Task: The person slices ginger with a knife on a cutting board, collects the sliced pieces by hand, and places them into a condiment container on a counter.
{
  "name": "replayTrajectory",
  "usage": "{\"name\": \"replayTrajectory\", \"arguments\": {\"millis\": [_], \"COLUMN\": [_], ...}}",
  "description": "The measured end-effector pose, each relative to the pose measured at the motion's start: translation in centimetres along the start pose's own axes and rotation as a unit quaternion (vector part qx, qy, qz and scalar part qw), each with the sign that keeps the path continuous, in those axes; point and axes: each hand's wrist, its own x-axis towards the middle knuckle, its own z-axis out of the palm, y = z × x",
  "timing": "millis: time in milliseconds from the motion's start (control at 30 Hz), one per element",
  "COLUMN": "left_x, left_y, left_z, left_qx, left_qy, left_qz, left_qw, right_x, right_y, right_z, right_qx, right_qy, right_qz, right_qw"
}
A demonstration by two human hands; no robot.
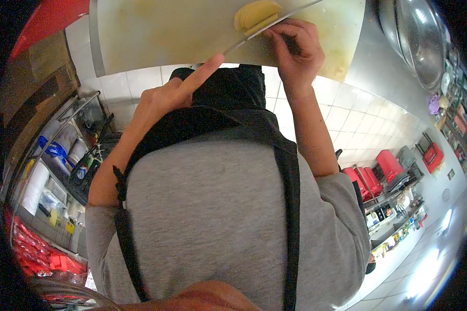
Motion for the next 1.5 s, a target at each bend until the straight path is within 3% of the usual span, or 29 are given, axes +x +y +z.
{"name": "replayTrajectory", "arguments": {"millis": [233,333,533,633,833,967,1133,1233,1333,1467,1500], "left_x": [-1.2,-1.7,-1.7,-1.6,-0.7,0.9,3.7,4.3,4.2,3.5,3.3], "left_y": [3.3,3.2,3.5,2.3,2.6,0.9,4.0,3.6,2.6,3.5,3.8], "left_z": [-2.9,-2.7,-3.1,-1.1,-0.9,0.5,-0.9,-1.4,-0.5,-1.4,-1.6], "left_qx": [0.104,0.073,0.083,0.07,0.113,0.142,0.187,0.059,0.025,0.077,0.089], "left_qy": [-0.081,-0.032,-0.062,0.095,0.114,0.065,0.037,0.053,0.113,0.065,0.065], "left_qz": [-0.063,-0.046,-0.063,0.014,0.012,0.029,-0.035,-0.024,0.012,-0.018,-0.019], "left_qw": [0.989,0.996,0.993,0.993,0.987,0.987,0.981,0.997,0.993,0.995,0.994], "right_x": [-0.1,-0.1,0.0,0.0,0.0,0.1,0.0,-0.1,-0.1,0.1,0.4], "right_y": [0.7,0.6,0.9,0.7,0.8,0.7,0.8,0.7,0.9,0.6,0.3], "right_z": [-0.4,-0.3,-0.3,-0.3,-0.2,-0.2,0.1,-0.1,-0.1,-0.1,-0.4], "right_qx": [0.015,0.017,0.015,0.021,0.012,0.007,0.021,0.012,-0.003,0.005,-0.05], "right_qy": [0.01,0.015,0.016,0.016,0.014,0.001,0.011,0.012,0.006,-0.003,-0.02], "right_qz": [0.01,0.009,-0.001,0.007,0.005,-0.009,0.002,-0.004,-0.021,-0.073,-0.087], "right_qw": [1.0,1.0,1.0,1.0,1.0,1.0,1.0,1.0,1.0,0.997,0.995]}}
